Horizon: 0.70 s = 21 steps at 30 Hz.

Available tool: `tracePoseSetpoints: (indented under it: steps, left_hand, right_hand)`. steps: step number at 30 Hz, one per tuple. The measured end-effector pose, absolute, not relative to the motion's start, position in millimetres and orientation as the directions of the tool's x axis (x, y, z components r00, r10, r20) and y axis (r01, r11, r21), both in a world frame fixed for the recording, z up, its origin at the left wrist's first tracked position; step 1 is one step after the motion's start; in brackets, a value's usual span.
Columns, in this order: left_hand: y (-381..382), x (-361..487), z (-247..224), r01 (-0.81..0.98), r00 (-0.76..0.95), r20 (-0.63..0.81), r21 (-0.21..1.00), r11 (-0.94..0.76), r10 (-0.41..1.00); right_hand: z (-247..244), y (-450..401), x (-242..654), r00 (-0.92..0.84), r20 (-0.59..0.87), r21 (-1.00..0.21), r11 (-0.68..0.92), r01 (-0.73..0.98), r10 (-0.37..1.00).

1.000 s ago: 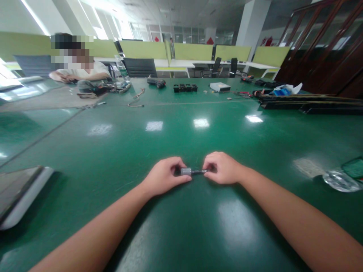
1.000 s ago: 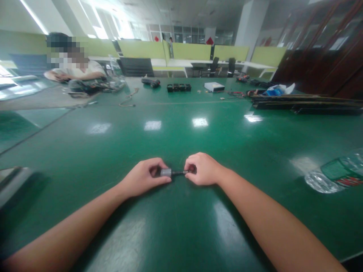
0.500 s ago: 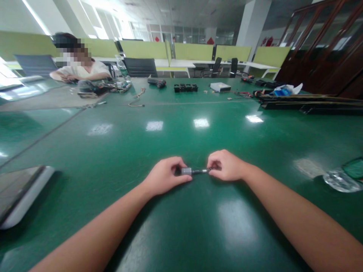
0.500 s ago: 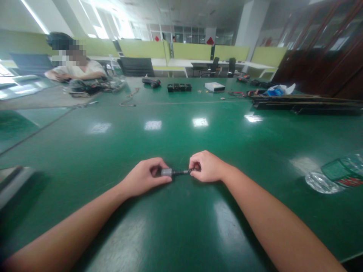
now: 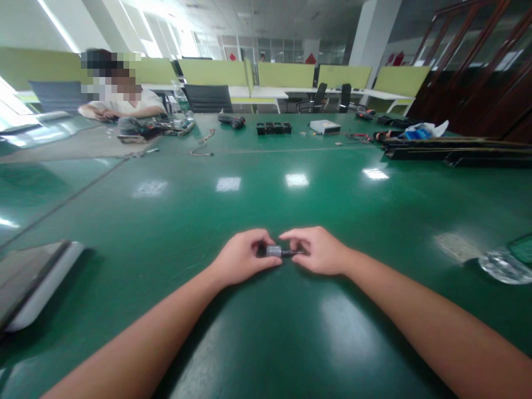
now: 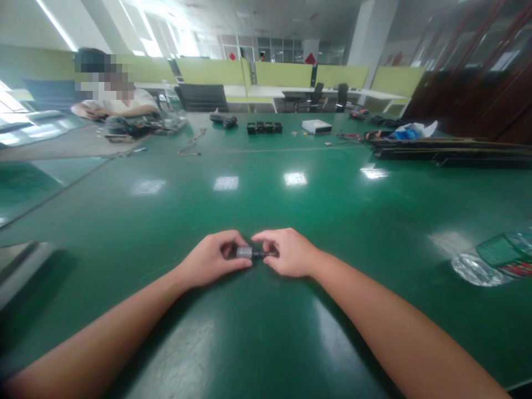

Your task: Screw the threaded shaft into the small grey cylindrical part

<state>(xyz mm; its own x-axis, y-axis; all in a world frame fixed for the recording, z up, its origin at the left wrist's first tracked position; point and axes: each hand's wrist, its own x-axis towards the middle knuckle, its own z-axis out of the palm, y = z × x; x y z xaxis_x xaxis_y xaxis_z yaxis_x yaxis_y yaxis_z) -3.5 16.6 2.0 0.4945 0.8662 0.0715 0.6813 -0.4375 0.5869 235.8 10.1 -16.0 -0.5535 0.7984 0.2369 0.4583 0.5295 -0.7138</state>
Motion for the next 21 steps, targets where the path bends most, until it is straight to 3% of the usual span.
tracePoseSetpoints:
  steps: [5,21]
  left_hand:
    - [16.6,-3.0,3.0,0.688,0.491,0.080,0.575,-0.443,0.867]
    - [15.7,-2.2,4.8,0.686,0.484,0.077,0.585,-0.433,0.871]
  right_hand:
    - [-16.1,13.1,242.3,-0.514,0.239,-0.755,0.491,0.434,0.824]
    - [-14.6,15.8,244.1,-0.567,0.285,-0.665,0.586,0.464,0.773]
